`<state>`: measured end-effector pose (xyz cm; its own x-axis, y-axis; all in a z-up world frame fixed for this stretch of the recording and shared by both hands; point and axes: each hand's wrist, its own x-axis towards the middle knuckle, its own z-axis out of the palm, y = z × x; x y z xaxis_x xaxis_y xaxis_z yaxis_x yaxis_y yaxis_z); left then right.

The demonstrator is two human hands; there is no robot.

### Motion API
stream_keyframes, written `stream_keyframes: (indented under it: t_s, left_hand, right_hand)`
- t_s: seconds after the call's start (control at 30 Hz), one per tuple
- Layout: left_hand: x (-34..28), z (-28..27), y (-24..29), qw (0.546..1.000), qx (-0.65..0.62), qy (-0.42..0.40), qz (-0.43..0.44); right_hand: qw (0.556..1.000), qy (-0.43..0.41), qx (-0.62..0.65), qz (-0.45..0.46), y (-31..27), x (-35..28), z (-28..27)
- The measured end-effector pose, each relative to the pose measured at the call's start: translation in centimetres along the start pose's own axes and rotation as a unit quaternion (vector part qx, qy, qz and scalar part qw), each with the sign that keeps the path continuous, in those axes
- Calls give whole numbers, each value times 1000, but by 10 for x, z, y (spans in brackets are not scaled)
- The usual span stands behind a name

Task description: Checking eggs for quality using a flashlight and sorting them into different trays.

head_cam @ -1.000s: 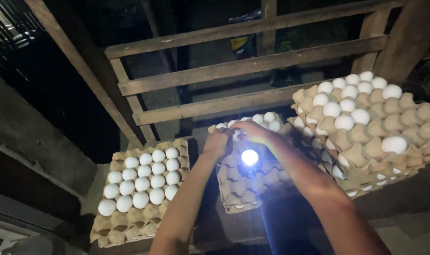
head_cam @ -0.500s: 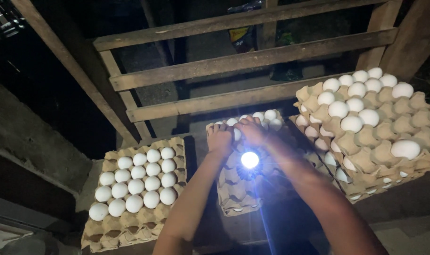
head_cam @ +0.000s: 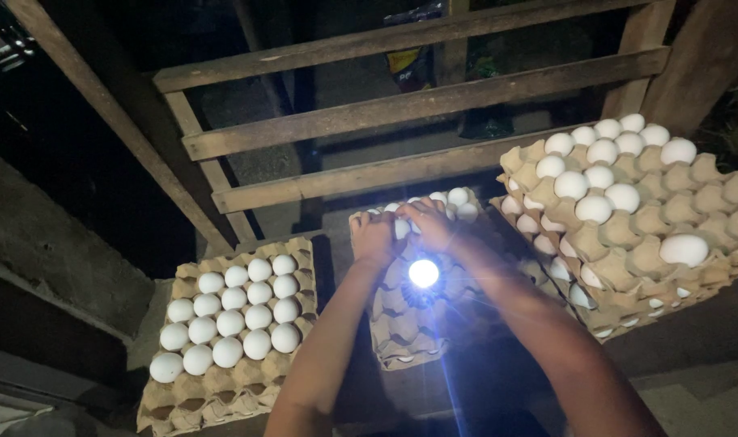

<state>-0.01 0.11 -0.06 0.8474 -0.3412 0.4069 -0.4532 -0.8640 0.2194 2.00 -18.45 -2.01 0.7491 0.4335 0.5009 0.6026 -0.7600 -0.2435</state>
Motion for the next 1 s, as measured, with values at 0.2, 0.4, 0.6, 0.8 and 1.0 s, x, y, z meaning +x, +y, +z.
stream_keyframes:
  t_s: [0.2, 0.4, 0.6, 0.8, 1.0]
  left_hand:
    - [-10, -18, 7, 986, -152, 48, -45]
    - [-11, -3, 2, 873, -465, 76, -124]
    - [-29, -17, 25, 795, -601, 82, -22]
    - [-61, -16, 42, 733, -678, 38, -41]
    - [-88, -15, 46, 757, -651, 52, 0]
  right_hand:
    - [997, 35, 43, -51, 7, -1, -6]
    - [966, -3, 255, 53, -30, -8, -60]
    - [972, -16, 231, 48, -75, -26, -109]
    - [962, 37, 269, 15, -84, -61, -101]
    - [961, 58, 271, -25, -104, -84, -104]
